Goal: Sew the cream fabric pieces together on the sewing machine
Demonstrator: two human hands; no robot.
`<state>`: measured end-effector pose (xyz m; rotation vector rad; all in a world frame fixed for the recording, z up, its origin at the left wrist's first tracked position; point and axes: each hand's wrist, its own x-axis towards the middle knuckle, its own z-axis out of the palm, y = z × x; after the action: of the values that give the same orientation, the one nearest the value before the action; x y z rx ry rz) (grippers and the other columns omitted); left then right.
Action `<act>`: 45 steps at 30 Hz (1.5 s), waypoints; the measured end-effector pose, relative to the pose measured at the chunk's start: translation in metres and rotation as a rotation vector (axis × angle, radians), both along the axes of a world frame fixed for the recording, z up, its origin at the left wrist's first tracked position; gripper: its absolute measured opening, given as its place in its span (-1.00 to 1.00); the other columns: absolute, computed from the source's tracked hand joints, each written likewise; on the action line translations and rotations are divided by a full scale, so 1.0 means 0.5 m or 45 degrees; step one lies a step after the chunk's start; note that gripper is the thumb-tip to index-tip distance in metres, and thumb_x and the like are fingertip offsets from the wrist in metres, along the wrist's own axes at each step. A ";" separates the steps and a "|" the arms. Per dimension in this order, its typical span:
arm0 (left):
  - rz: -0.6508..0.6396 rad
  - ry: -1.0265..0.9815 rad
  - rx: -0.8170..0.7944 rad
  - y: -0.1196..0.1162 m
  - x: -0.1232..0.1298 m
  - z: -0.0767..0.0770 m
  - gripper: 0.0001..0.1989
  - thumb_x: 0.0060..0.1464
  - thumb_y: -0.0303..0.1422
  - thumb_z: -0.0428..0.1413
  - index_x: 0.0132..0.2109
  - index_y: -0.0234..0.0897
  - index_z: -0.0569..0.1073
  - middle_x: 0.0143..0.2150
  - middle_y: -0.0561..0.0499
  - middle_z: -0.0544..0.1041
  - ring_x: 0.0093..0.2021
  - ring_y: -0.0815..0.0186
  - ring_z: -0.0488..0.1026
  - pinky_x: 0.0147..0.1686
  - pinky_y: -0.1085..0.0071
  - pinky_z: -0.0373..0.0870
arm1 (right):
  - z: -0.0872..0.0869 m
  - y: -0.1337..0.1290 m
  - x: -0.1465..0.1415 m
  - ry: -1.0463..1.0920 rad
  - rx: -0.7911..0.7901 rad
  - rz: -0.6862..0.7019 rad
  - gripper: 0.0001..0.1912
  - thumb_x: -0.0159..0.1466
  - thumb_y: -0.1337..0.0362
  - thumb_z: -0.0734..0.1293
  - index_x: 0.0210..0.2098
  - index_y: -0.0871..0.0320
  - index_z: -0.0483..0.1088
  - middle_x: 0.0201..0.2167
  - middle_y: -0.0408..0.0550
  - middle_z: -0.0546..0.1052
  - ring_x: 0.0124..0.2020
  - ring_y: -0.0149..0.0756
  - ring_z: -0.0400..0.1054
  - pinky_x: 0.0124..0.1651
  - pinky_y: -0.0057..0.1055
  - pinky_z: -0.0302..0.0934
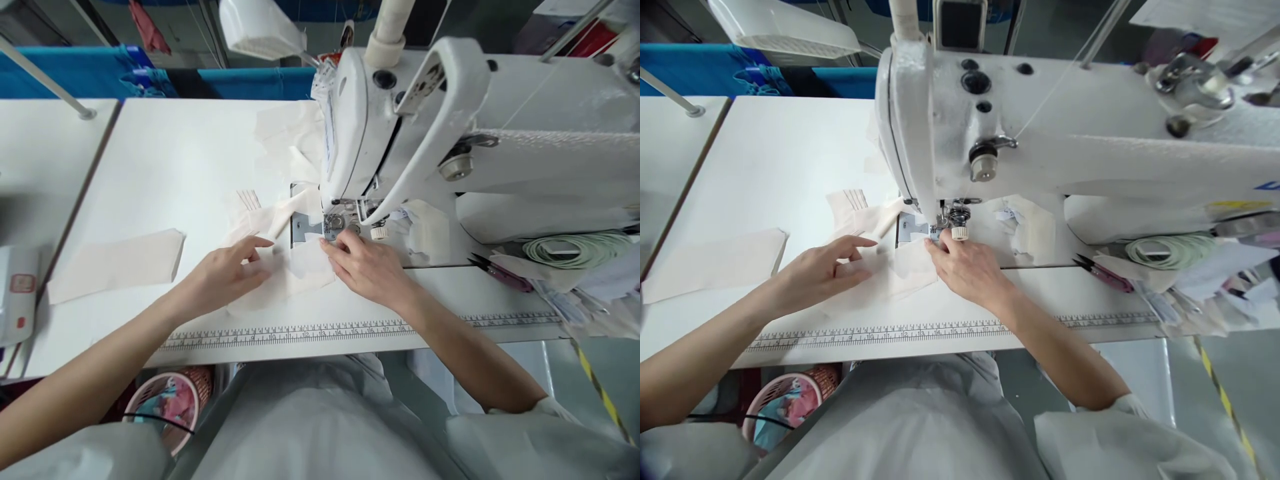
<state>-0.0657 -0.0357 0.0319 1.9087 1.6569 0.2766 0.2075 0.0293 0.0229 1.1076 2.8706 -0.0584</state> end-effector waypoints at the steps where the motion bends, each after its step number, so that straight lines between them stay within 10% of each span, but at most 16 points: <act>1: -0.008 0.070 0.027 -0.014 -0.010 0.001 -0.56 0.20 -0.11 -0.01 0.16 -0.17 0.31 -0.27 0.03 0.55 -0.58 0.42 0.39 -0.50 0.44 0.29 | 0.001 0.002 0.002 0.003 -0.017 0.005 -0.52 0.45 0.24 0.01 0.27 0.07 0.28 -0.10 0.03 0.45 -0.38 -0.36 0.29 -0.51 -0.37 -0.08; 6: 0.021 0.569 0.538 -0.073 0.011 0.023 -0.68 0.29 -0.20 -0.01 0.09 -0.20 0.42 -0.27 -0.04 0.57 -0.46 0.26 0.47 -0.63 0.42 0.16 | 0.002 0.007 0.006 0.023 -0.068 0.013 -0.50 0.42 0.31 0.03 0.28 0.07 0.27 -0.08 0.05 0.43 -0.38 -0.36 0.26 -0.49 -0.38 -0.06; 10: -0.238 0.449 0.834 -0.088 0.081 0.023 -0.86 0.28 -0.41 0.02 -0.12 -0.28 0.48 -0.22 -0.05 0.57 -0.23 0.22 0.51 -0.40 0.37 0.40 | 0.001 0.004 0.003 0.008 -0.044 0.010 -0.50 0.41 0.32 0.03 0.29 0.07 0.27 -0.07 0.04 0.43 -0.37 -0.35 0.26 -0.48 -0.37 -0.05; 45: -0.493 0.628 0.939 -0.070 0.114 -0.002 -0.86 0.20 -0.57 0.04 -0.15 -0.35 0.45 -0.31 -0.03 0.51 -0.34 0.23 0.42 -0.37 0.29 0.31 | -0.008 -0.006 -0.010 -0.031 0.040 -0.064 -0.44 0.38 0.43 -0.02 0.28 0.05 0.25 -0.14 0.02 0.43 -0.45 -0.39 0.21 -0.48 -0.38 -0.07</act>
<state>-0.0088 -0.0705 0.0307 3.0012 1.5367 0.2985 0.2027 0.0264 0.0188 1.1780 2.8322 -0.0028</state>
